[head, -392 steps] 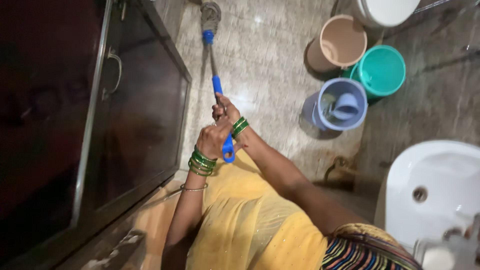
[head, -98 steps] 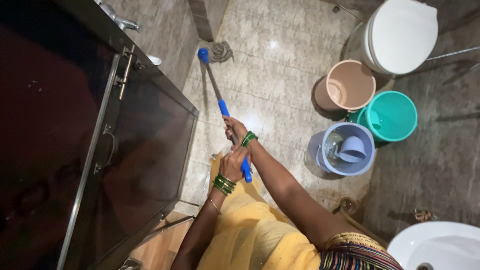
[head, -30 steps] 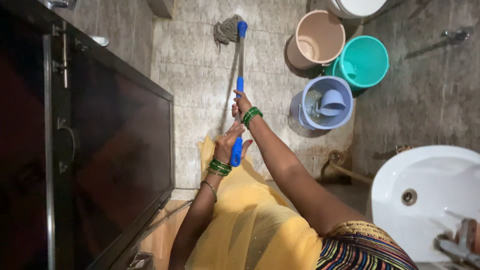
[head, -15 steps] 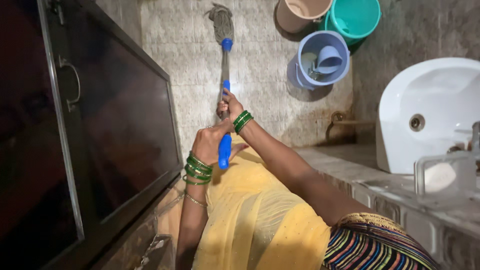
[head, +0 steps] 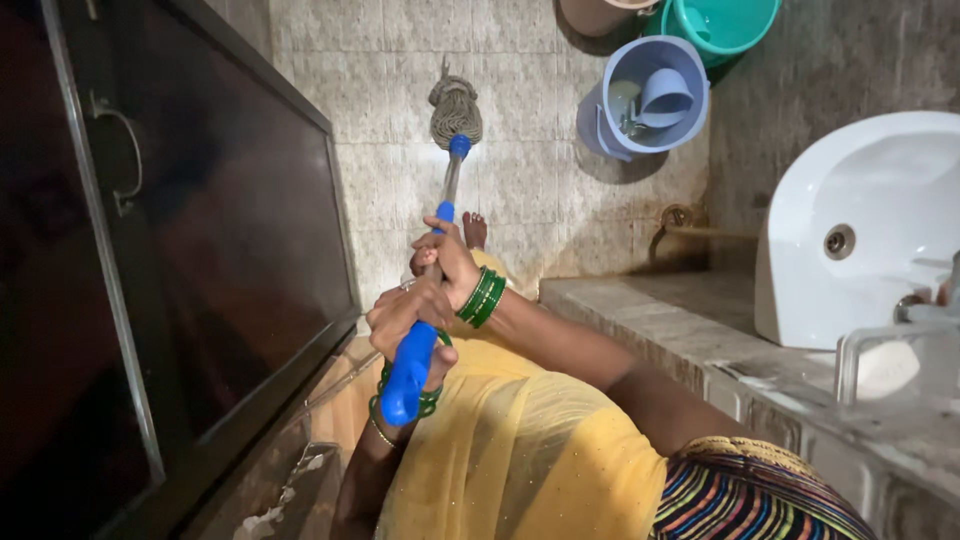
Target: The person mops the tiled bathroom floor with a blue-handled mop, moving around a toilet and several buckets. They then use a small brush to scrub the inside of a sink basin.
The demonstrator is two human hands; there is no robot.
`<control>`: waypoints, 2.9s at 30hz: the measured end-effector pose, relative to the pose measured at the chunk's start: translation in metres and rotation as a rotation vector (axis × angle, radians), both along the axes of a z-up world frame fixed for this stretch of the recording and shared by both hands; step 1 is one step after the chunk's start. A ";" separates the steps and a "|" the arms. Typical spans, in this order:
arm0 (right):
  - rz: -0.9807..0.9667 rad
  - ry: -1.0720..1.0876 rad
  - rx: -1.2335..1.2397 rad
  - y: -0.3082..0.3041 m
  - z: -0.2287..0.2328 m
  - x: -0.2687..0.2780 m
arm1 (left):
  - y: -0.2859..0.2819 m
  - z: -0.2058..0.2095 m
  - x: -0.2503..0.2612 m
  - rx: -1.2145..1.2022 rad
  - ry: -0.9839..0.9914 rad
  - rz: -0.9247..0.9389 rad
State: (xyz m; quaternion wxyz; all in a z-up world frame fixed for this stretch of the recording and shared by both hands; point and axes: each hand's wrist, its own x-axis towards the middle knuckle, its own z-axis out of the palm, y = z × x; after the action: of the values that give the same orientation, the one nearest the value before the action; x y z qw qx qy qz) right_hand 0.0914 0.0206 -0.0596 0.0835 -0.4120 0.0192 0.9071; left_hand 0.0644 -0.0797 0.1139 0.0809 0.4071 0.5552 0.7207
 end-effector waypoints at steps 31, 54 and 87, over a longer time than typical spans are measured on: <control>0.068 0.234 0.218 0.209 -0.095 -0.170 | 0.188 -0.050 -0.106 0.008 -0.164 0.205; 0.134 0.183 -0.178 0.058 -0.085 -0.070 | -0.002 -0.008 -0.010 0.123 -0.114 0.082; 0.367 -0.158 0.445 0.207 -0.168 -0.155 | 0.154 -0.113 -0.093 -0.456 -0.081 0.145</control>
State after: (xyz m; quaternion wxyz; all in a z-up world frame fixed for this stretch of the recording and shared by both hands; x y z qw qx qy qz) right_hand -0.0640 0.2277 -0.2275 0.0075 -0.4494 -0.2617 0.8541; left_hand -0.0291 0.0745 0.0009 0.1409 0.3083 0.7276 0.5964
